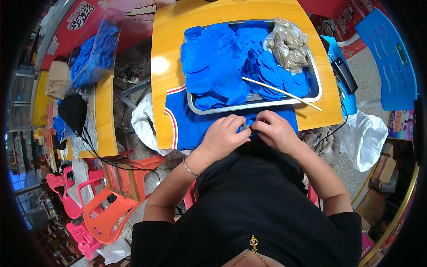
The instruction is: Manipulating and assembling small blue fabric pieces using a wooden stick tool.
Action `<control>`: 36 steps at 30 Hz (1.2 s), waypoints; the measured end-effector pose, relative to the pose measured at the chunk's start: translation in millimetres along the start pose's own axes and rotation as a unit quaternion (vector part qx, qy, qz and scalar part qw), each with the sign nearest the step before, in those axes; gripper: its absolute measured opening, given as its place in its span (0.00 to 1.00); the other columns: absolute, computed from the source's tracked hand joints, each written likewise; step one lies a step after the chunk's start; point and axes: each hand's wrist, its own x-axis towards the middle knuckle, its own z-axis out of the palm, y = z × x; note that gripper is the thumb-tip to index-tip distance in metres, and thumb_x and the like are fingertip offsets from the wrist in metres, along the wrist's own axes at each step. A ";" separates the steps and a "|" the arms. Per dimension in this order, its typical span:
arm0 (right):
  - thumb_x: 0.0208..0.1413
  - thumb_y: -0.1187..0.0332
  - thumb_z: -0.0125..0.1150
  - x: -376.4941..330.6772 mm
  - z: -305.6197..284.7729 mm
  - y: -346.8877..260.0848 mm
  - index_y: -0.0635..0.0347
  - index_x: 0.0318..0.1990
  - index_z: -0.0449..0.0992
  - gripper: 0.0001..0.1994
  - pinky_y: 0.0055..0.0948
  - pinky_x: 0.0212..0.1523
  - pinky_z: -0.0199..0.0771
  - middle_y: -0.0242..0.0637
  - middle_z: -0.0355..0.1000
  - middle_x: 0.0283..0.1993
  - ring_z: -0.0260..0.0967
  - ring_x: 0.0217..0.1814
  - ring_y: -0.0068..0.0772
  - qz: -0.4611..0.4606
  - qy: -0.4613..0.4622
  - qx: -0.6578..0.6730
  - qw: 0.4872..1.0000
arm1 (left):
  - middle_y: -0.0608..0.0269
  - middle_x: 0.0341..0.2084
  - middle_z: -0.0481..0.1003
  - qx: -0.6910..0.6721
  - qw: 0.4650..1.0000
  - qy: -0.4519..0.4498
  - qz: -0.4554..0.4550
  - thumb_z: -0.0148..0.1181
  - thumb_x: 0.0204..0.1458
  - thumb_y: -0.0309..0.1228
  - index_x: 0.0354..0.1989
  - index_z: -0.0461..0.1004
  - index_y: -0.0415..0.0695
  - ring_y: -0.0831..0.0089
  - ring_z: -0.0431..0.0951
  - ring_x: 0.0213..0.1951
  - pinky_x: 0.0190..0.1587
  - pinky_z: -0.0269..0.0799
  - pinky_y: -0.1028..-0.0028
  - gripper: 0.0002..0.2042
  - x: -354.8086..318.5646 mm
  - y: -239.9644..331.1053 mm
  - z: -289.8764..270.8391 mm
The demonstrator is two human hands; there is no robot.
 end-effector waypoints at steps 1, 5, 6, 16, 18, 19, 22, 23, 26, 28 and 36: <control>0.38 0.76 0.61 -0.2 -0.4 0.5 0.55 0.33 0.69 0.12 0.35 0.37 0.69 0.38 0.64 0.36 0.65 0.40 0.42 0.001 -0.003 0.003 1.000 | 0.59 0.33 0.67 -0.007 1.000 -0.019 -0.020 0.65 0.36 0.33 0.28 0.70 0.43 0.64 0.69 0.39 0.36 0.68 0.70 0.12 0.7 0.2 -1.3; 0.38 0.75 0.62 3.4 -4.5 -2.6 0.54 0.34 0.69 0.12 0.35 0.37 0.68 0.37 0.64 0.35 0.65 0.39 0.41 -0.003 -0.015 0.000 1.000 | 0.59 0.32 0.67 -0.018 0.997 -0.060 -0.055 0.64 0.39 0.35 0.29 0.71 0.44 0.63 0.70 0.38 0.36 0.67 0.68 0.12 1.7 -0.8 -2.6; 0.38 0.75 0.62 4.3 -3.0 -2.9 0.54 0.34 0.69 0.12 0.35 0.37 0.68 0.37 0.64 0.35 0.65 0.39 0.41 -0.004 -0.014 0.000 1.000 | 0.59 0.32 0.67 -0.017 0.997 -0.060 -0.055 0.64 0.39 0.35 0.29 0.71 0.44 0.63 0.70 0.38 0.36 0.67 0.68 0.12 0.9 -1.6 -1.7; 0.39 0.75 0.62 4.6 -1.4 0.4 0.55 0.34 0.70 0.12 0.35 0.37 0.67 0.37 0.64 0.34 0.65 0.39 0.41 0.011 -0.006 0.020 1.000 | 0.58 0.32 0.65 -0.064 0.993 -0.027 -0.091 0.64 0.38 0.26 0.35 0.69 0.44 0.62 0.69 0.37 0.35 0.69 0.68 0.14 -2.9 2.0 5.0; 0.39 0.76 0.62 5.1 -3.0 0.1 0.55 0.34 0.70 0.12 0.35 0.37 0.68 0.38 0.64 0.34 0.65 0.39 0.41 0.012 -0.002 0.033 0.999 | 0.58 0.31 0.64 -0.066 0.993 -0.029 -0.095 0.64 0.37 0.26 0.34 0.69 0.44 0.62 0.69 0.37 0.34 0.69 0.68 0.14 -2.9 1.9 4.5; 0.39 0.76 0.62 4.3 -3.0 0.9 0.55 0.34 0.70 0.12 0.35 0.37 0.68 0.38 0.65 0.34 0.65 0.39 0.41 0.007 -0.010 0.029 1.000 | 0.58 0.31 0.64 -0.067 0.992 -0.057 -0.091 0.64 0.37 0.26 0.33 0.68 0.43 0.62 0.69 0.36 0.34 0.69 0.67 0.13 -1.8 2.2 2.0; 0.39 0.76 0.62 3.4 -5.0 -0.7 0.56 0.33 0.70 0.12 0.35 0.37 0.68 0.38 0.65 0.34 0.65 0.39 0.41 0.003 -0.021 0.024 0.999 | 0.58 0.30 0.63 -0.069 0.991 -0.084 -0.082 0.64 0.36 0.26 0.30 0.67 0.42 0.62 0.69 0.36 0.34 0.69 0.67 0.13 1.2 1.5 0.4; 0.39 0.76 0.62 3.4 -5.6 -1.8 0.56 0.34 0.70 0.12 0.35 0.37 0.68 0.38 0.65 0.33 0.65 0.38 0.41 0.003 -0.025 0.025 0.999 | 0.58 0.30 0.63 -0.069 0.991 -0.084 -0.080 0.64 0.35 0.26 0.28 0.66 0.41 0.62 0.69 0.36 0.34 0.69 0.67 0.13 1.8 1.4 0.1; 0.35 0.76 0.63 3.4 -3.5 -2.4 0.59 0.31 0.68 0.12 0.34 0.37 0.68 0.38 0.66 0.35 0.66 0.39 0.42 -0.006 -0.019 0.028 0.999 | 0.58 0.31 0.63 -0.099 0.987 -0.082 -0.099 0.65 0.35 0.27 0.26 0.66 0.41 0.61 0.69 0.36 0.34 0.69 0.66 0.13 1.6 1.6 -0.9; 0.36 0.76 0.63 3.3 -1.4 -0.5 0.60 0.30 0.67 0.12 0.33 0.37 0.68 0.39 0.66 0.35 0.65 0.38 0.41 0.001 -0.038 0.037 0.999 | 0.57 0.31 0.64 -0.113 0.987 -0.068 -0.089 0.65 0.35 0.27 0.26 0.66 0.40 0.61 0.69 0.36 0.34 0.68 0.67 0.13 5.2 3.1 -2.7; 0.44 0.71 0.64 9.4 -15.7 -20.6 0.58 0.26 0.59 0.14 0.25 0.40 0.61 0.37 0.64 0.34 0.60 0.37 0.29 0.065 -0.006 0.325 0.943 | 0.57 0.32 0.64 -0.271 0.956 -0.043 -0.104 0.65 0.36 0.25 0.29 0.67 0.38 0.60 0.69 0.34 0.34 0.67 0.69 0.13 14.6 16.8 -38.9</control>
